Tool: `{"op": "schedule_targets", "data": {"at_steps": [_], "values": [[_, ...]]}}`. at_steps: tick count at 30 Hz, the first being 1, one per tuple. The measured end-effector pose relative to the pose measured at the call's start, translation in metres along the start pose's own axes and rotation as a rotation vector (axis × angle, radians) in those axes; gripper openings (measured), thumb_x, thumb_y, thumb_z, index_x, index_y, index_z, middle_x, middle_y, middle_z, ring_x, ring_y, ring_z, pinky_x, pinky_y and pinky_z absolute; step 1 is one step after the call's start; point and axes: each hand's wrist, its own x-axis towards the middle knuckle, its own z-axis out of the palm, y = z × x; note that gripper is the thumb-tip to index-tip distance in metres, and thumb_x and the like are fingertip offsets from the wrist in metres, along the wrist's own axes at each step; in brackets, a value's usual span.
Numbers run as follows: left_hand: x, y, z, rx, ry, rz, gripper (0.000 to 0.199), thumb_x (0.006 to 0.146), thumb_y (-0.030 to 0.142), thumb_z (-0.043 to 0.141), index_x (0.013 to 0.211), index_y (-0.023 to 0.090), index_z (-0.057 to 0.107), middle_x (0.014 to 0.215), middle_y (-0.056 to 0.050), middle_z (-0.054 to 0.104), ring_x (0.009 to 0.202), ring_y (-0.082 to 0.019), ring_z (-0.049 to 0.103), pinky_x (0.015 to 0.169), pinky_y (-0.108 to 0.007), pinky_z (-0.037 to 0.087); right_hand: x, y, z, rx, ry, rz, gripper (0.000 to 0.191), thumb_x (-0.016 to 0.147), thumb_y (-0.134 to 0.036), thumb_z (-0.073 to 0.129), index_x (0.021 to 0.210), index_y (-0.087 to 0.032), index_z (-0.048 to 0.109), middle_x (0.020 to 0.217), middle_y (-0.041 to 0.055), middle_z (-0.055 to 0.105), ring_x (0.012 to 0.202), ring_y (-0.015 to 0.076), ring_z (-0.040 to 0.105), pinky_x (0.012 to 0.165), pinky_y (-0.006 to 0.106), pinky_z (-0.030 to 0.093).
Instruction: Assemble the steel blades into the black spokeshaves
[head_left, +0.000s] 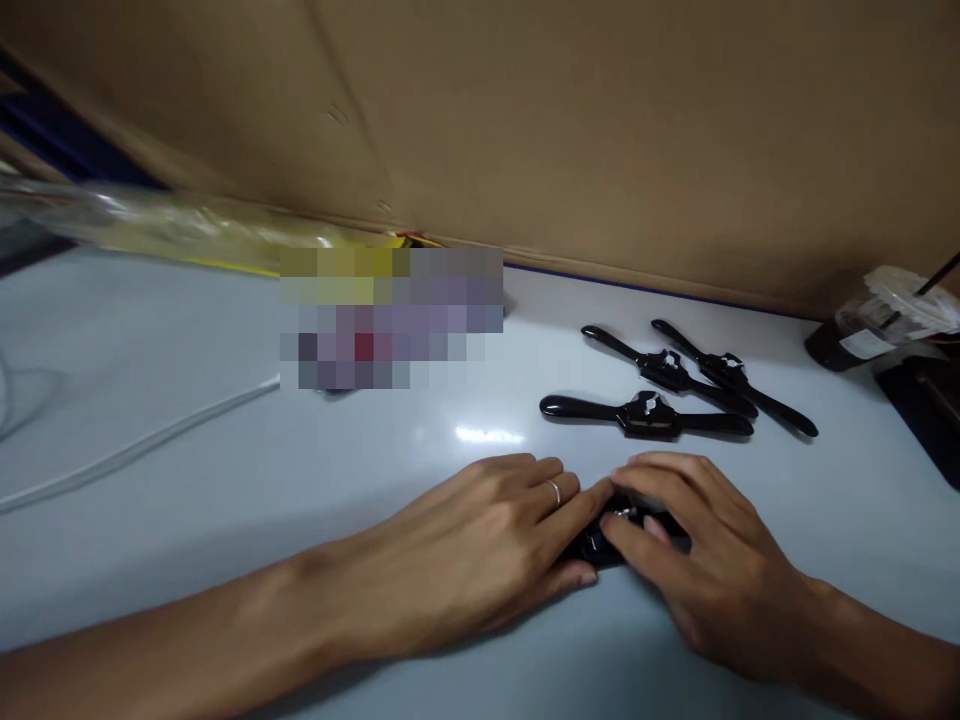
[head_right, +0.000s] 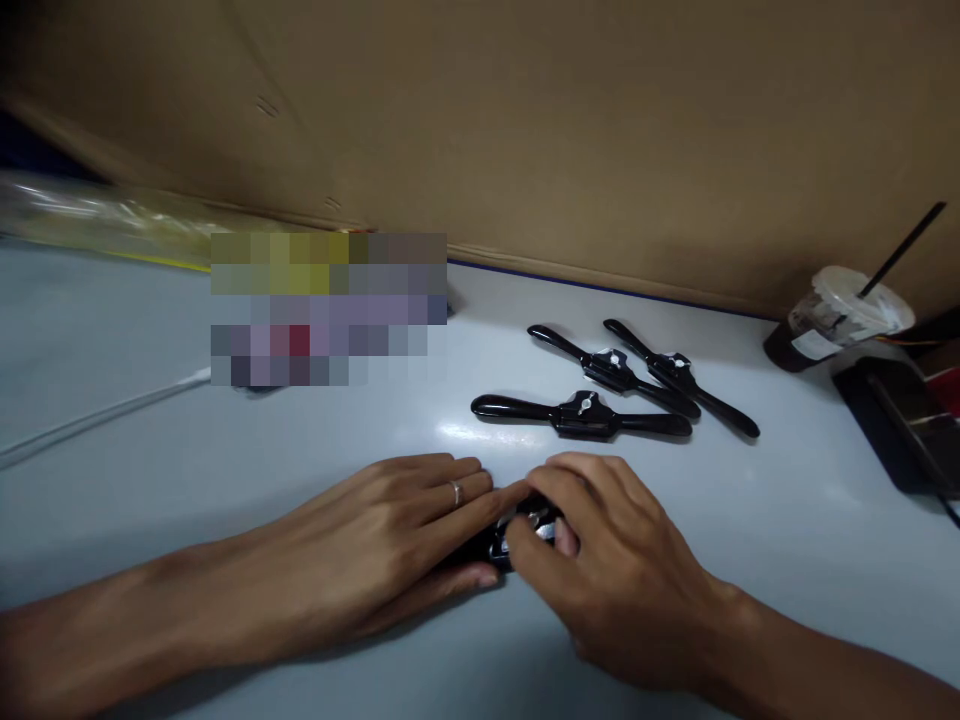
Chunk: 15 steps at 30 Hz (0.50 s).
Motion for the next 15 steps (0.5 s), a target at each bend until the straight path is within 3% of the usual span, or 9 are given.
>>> {"op": "schedule_targets", "data": {"at_steps": [3, 8, 12, 15], "values": [[-0.0008, 0.0000, 0.0015, -0.002, -0.005, 0.000, 0.037, 0.109, 0.036, 0.046, 0.134, 0.009, 0.051, 0.089, -0.005, 0.068, 0.073, -0.021, 0.064, 0.066, -0.034, 0.054, -0.0005, 0.0001, -0.0004, -0.024, 0.024, 0.015, 0.032, 0.086, 0.011, 0.050, 0.086, -0.013, 0.070, 0.110, 0.0167, 0.071, 0.108, 0.0278, 0.062, 0.086, 0.043, 0.058], [-0.0004, 0.0003, 0.0005, -0.001, -0.004, -0.004, 0.036, 0.108, 0.035, 0.048, 0.132, 0.008, 0.052, 0.087, -0.005, 0.068, 0.071, -0.020, 0.063, 0.064, -0.033, 0.052, -0.0014, 0.0005, -0.0006, 0.037, 0.018, 0.010, 0.037, 0.087, 0.012, 0.049, 0.102, -0.012, 0.072, 0.112, 0.0163, 0.069, 0.109, 0.0262, 0.061, 0.087, 0.043, 0.058], [-0.0001, 0.0002, -0.0005, -0.011, -0.021, -0.006, 0.037, 0.107, 0.035, 0.052, 0.133, 0.008, 0.052, 0.088, -0.004, 0.068, 0.071, -0.021, 0.064, 0.065, -0.034, 0.053, -0.0017, 0.0021, -0.0006, 0.050, 0.042, 0.018, 0.031, 0.087, 0.012, 0.051, 0.083, -0.012, 0.069, 0.111, 0.0171, 0.069, 0.109, 0.0283, 0.061, 0.083, 0.044, 0.058], [-0.0004, -0.0003, 0.0001, -0.005, -0.027, -0.008, 0.040, 0.106, 0.035, 0.052, 0.136, 0.008, 0.050, 0.090, -0.005, 0.069, 0.073, -0.021, 0.065, 0.067, -0.035, 0.054, -0.0013, 0.0026, -0.0013, 0.008, 0.061, 0.031, 0.030, 0.087, 0.012, 0.051, 0.091, -0.010, 0.070, 0.109, 0.0186, 0.069, 0.108, 0.0294, 0.061, 0.081, 0.045, 0.058]]}}
